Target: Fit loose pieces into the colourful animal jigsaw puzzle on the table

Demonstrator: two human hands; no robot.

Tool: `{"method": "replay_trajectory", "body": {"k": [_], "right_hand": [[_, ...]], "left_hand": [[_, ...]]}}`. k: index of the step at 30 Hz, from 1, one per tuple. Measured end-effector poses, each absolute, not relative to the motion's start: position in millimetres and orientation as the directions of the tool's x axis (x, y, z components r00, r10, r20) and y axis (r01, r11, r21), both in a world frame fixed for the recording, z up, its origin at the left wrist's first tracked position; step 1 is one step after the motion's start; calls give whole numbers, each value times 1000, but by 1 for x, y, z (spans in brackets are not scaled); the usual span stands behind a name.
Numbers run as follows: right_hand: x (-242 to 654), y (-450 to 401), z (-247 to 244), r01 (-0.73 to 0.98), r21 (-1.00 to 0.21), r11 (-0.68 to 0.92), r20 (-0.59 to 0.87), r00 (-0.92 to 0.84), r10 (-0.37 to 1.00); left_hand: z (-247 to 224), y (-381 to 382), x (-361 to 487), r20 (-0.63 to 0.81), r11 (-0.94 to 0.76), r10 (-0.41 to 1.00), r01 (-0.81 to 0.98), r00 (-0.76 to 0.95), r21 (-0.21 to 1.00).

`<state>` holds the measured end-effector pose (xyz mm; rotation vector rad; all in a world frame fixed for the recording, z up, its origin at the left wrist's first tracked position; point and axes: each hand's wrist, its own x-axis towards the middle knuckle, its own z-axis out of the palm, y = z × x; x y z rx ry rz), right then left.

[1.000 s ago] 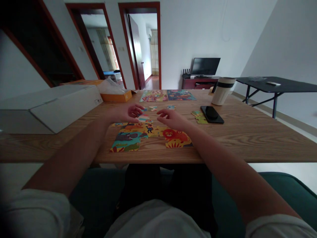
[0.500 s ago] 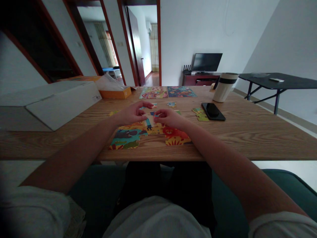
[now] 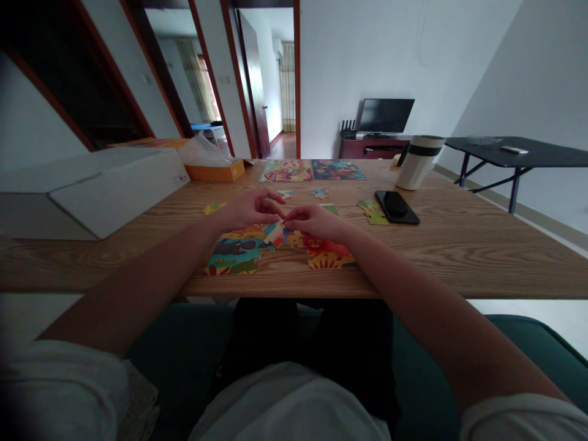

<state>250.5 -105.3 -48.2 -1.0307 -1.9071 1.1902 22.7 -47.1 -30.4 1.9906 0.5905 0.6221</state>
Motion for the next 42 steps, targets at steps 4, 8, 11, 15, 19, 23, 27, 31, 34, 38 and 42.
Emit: {"method": "replay_trajectory", "body": {"k": [4, 8, 11, 15, 19, 23, 27, 31, 34, 38, 42], "right_hand": [[250, -103, -48, 331, -897, 294, 115, -466, 877], [252, -101, -44, 364, -881, 301, 136, -415, 900], [255, -100, -42, 363, -892, 270, 141, -344, 928], [260, -95, -41, 372, -894, 250, 145, -288, 947], [272, -87, -35, 390, -891, 234, 209, -106, 972], [291, -80, -28, 349, -918, 187, 234, 98, 967], [304, -76, -27, 327, -930, 170, 235, 169, 957], [309, -75, -25, 286, -944, 166, 228, 198, 953], [312, -75, -23, 267, -949, 166, 230, 228, 946], [322, -69, -24, 283, -943, 175, 256, 281, 925], [332, -60, -32, 452, -879, 153, 309, 296, 904]], "left_hand": [[-33, -46, 25, 197, -448, 635, 149, 747, 882], [-33, -45, 25, 226, -502, 673, 210, 704, 839], [-32, -43, 23, 219, -523, 690, 266, 690, 810], [-31, -43, 23, 210, -532, 699, 300, 684, 792], [-29, -45, 23, 195, -523, 718, 333, 669, 785], [-30, -44, 22, 193, -519, 737, 360, 647, 775], [-32, -40, 21, 213, -549, 744, 398, 634, 735], [-28, -39, 18, 214, -544, 765, 432, 607, 720], [-17, -35, 7, 176, -486, 832, 537, 527, 689], [-4, -21, -22, 194, -413, 907, 698, 373, 585], [-2, -2, -51, 227, -275, 957, 802, 178, 530]]}}
